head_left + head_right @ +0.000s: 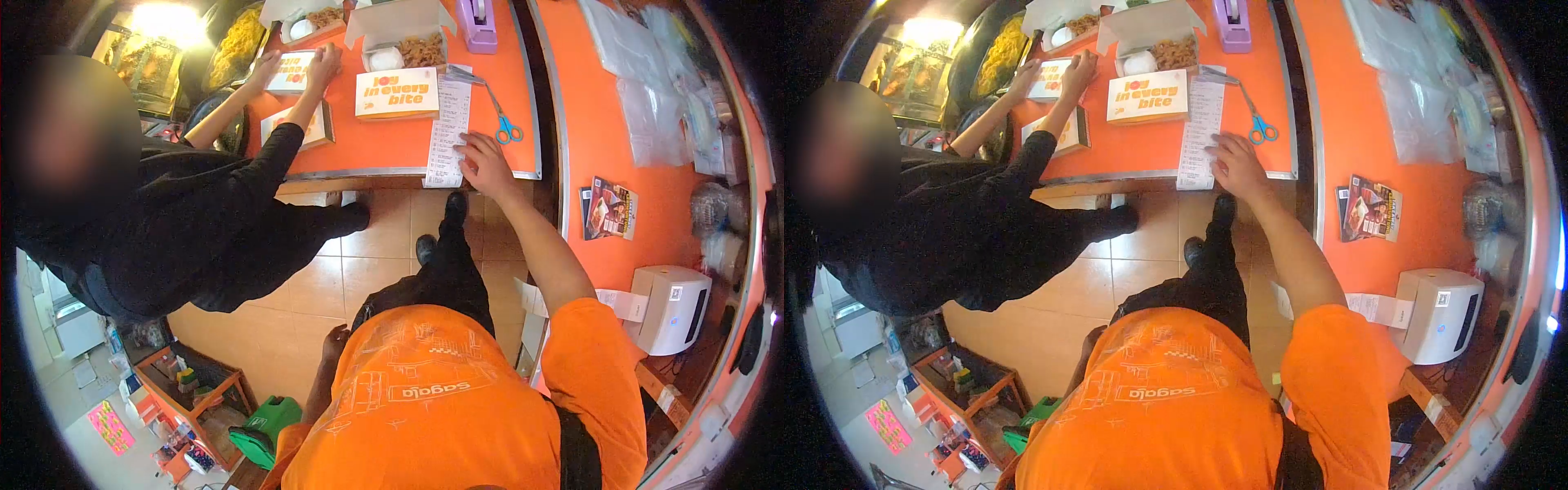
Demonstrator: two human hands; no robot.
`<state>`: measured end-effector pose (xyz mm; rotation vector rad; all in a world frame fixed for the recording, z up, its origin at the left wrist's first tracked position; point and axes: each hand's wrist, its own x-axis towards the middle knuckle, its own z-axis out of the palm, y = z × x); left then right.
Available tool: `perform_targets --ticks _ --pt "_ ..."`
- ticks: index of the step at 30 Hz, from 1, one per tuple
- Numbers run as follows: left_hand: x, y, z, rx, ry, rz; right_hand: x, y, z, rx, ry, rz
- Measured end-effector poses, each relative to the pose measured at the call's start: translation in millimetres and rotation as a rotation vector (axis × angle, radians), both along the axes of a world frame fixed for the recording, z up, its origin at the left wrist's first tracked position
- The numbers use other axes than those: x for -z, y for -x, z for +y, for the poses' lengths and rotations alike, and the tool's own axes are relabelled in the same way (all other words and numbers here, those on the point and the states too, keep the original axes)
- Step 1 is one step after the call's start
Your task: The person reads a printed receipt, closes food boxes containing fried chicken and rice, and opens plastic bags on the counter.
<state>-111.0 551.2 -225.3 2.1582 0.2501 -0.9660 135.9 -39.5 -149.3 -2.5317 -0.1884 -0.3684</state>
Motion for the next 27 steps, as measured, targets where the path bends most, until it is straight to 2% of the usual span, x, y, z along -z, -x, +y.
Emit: perform_targets --ticks 2,6,8,11,13,15,17,21,24,26,27 --pt "-7 -5 -8 -0.237 0.071 0.047 -2 0 0 -0.005 -0.019 -0.005" --pt "-29 -12 -15 -0.153 -0.034 0.045 -3 -1 -2 -0.008 -0.035 0.018" --pt "-27 -10 -10 -0.051 -0.174 0.087 -2 0 -2 -0.011 -0.034 0.022" --pt "-31 -1 -4 -0.143 -0.089 0.088 -2 -1 -1 -0.005 -0.052 -0.005" --pt "2 15 19 -0.197 -0.016 0.115 -3 1 0 -0.003 -0.043 -0.004" --pt "8 16 23 -0.250 0.061 0.137 -1 0 -1 -0.001 -0.032 -0.008" --pt "-5 5 10 0.011 -0.190 0.130 1 -1 -2 -0.009 -0.011 -0.029" --pt "-9 4 1 -0.104 -0.053 0.036 0 0 -1 0.002 -0.019 0.003" --pt "-14 -10 -8 -0.034 -0.211 0.172 1 -1 -2 0.000 -0.013 -0.002" --pt "-10 -7 -5 -0.218 0.031 0.092 1 -1 -3 -0.007 0.002 0.038" --pt "-8 -6 -4 -0.216 0.029 0.092 2 0 -3 -0.006 0.001 0.039"
